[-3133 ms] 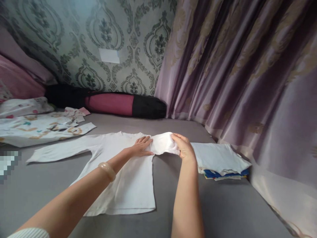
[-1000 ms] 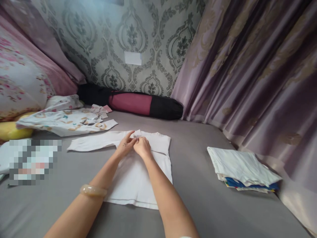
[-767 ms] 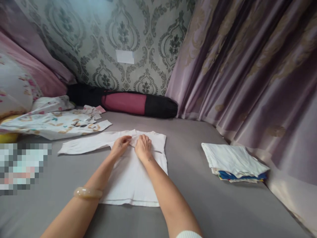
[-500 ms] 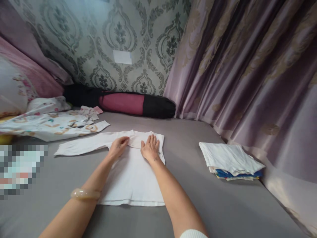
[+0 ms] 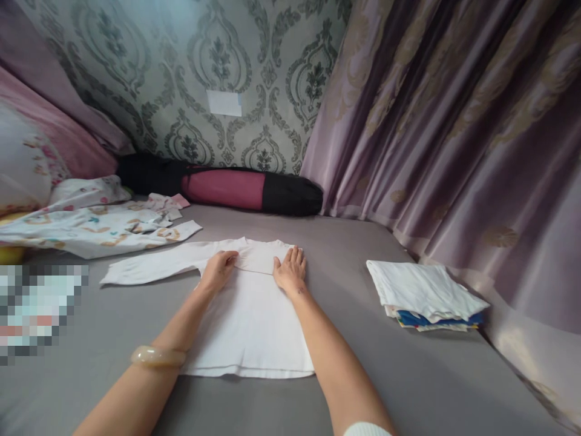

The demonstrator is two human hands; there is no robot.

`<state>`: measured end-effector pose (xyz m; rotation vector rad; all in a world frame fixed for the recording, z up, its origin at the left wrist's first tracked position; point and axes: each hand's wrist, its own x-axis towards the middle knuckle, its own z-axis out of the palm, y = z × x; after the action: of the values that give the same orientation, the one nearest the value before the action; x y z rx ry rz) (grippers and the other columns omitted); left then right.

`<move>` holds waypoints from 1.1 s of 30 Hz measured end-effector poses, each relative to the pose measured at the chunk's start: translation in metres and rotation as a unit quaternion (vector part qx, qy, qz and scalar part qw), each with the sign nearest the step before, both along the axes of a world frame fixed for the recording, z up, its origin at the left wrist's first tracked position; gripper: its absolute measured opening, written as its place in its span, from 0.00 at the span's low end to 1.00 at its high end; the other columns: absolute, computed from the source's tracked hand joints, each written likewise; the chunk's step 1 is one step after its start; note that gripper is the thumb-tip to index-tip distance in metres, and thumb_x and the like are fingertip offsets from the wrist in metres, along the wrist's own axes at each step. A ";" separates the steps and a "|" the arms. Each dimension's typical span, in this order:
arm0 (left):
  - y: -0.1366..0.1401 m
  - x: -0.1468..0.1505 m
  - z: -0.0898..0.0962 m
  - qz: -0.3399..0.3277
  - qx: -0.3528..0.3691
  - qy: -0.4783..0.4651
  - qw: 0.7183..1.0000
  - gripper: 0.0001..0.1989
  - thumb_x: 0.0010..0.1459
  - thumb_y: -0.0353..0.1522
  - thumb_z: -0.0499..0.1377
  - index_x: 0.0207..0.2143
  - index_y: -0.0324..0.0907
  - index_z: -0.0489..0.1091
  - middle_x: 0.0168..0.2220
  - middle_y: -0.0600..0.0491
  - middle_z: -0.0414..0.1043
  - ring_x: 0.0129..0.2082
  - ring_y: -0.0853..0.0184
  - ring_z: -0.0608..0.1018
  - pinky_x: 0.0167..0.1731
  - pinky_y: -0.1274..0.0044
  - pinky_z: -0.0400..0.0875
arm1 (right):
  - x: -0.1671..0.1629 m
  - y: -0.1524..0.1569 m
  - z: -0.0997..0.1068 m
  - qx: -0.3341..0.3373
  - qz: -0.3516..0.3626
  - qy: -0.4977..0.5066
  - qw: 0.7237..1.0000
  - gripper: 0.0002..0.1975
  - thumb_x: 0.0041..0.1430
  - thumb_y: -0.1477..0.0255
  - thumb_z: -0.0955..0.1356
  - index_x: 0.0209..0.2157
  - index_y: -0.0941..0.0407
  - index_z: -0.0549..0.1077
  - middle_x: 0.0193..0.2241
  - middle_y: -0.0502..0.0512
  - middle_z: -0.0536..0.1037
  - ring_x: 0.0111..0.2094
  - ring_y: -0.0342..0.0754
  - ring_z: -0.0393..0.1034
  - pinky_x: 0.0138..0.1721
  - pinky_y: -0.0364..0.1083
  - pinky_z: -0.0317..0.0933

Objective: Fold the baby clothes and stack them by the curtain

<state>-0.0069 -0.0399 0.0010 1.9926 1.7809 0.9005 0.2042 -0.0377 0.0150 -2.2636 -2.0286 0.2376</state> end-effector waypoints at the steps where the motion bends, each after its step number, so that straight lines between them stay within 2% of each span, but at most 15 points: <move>1: -0.001 0.000 0.000 -0.001 0.019 0.016 1.000 0.17 0.59 0.30 0.48 0.43 0.39 0.75 0.41 0.45 0.73 0.42 0.60 0.75 0.47 0.70 0.67 | 0.000 0.001 0.002 0.001 0.001 -0.004 1.000 0.35 0.68 0.59 0.52 0.66 0.72 0.48 0.68 0.70 0.43 0.68 0.60 0.37 0.65 0.56 0.33; 3: -0.002 0.001 0.002 -0.003 0.077 0.047 0.996 0.17 0.60 0.31 0.49 0.44 0.41 0.74 0.47 0.43 0.71 0.47 0.58 0.72 0.50 0.67 0.66 | -0.001 0.003 0.005 0.025 0.017 -0.012 0.999 0.34 0.68 0.59 0.52 0.66 0.69 0.50 0.68 0.70 0.44 0.68 0.60 0.36 0.65 0.57 0.29; 6: -0.005 0.005 0.004 -0.038 0.140 0.077 0.986 0.17 0.62 0.31 0.48 0.48 0.43 0.72 0.58 0.43 0.64 0.58 0.54 0.65 0.56 0.61 0.61 | -0.002 0.008 0.008 0.062 0.088 -0.015 0.994 0.31 0.69 0.59 0.52 0.67 0.62 0.50 0.68 0.66 0.43 0.69 0.57 0.32 0.65 0.58 0.25; 10: -0.010 0.011 0.002 -0.097 0.074 0.114 0.986 0.21 0.65 0.34 0.45 0.57 0.40 0.65 0.64 0.42 0.58 0.66 0.53 0.56 0.62 0.58 0.51 | -0.001 0.015 0.005 0.032 0.145 -0.010 0.989 0.30 0.69 0.58 0.51 0.68 0.55 0.49 0.69 0.59 0.42 0.69 0.56 0.32 0.65 0.59 0.26; 16: -0.013 0.014 -0.007 -0.091 -0.013 0.145 0.985 0.24 0.66 0.40 0.44 0.60 0.42 0.63 0.66 0.40 0.52 0.67 0.50 0.53 0.62 0.53 0.46 | 0.004 0.019 -0.003 0.018 0.139 -0.008 0.990 0.30 0.68 0.56 0.51 0.68 0.50 0.47 0.69 0.57 0.40 0.69 0.57 0.32 0.64 0.61 0.27; 22: -0.013 0.010 -0.010 -0.100 -0.027 0.151 0.983 0.25 0.66 0.42 0.44 0.61 0.45 0.61 0.67 0.41 0.51 0.67 0.51 0.52 0.62 0.54 0.45 | 0.004 0.021 -0.007 0.014 0.136 -0.005 0.991 0.30 0.68 0.55 0.51 0.68 0.49 0.47 0.70 0.55 0.40 0.69 0.56 0.32 0.64 0.61 0.25; 27: -0.014 0.011 -0.005 -0.099 -0.038 0.146 0.984 0.24 0.66 0.43 0.44 0.60 0.45 0.61 0.67 0.42 0.51 0.67 0.51 0.51 0.62 0.54 0.45 | 0.005 0.023 -0.011 0.021 0.132 -0.003 0.991 0.30 0.68 0.55 0.51 0.68 0.49 0.48 0.69 0.55 0.41 0.69 0.56 0.32 0.64 0.61 0.25; 33: -0.014 0.008 0.002 -0.094 -0.027 0.124 0.987 0.21 0.65 0.37 0.47 0.56 0.44 0.66 0.64 0.40 0.56 0.65 0.51 0.57 0.61 0.56 0.50 | 0.001 0.022 0.004 -0.007 0.132 0.009 0.991 0.30 0.67 0.58 0.53 0.67 0.53 0.50 0.69 0.60 0.41 0.69 0.59 0.32 0.63 0.63 0.26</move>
<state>0.0014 -0.0539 0.0035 2.2737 1.6821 0.5604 0.2048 -0.0155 0.0186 -1.9863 -2.3197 0.2903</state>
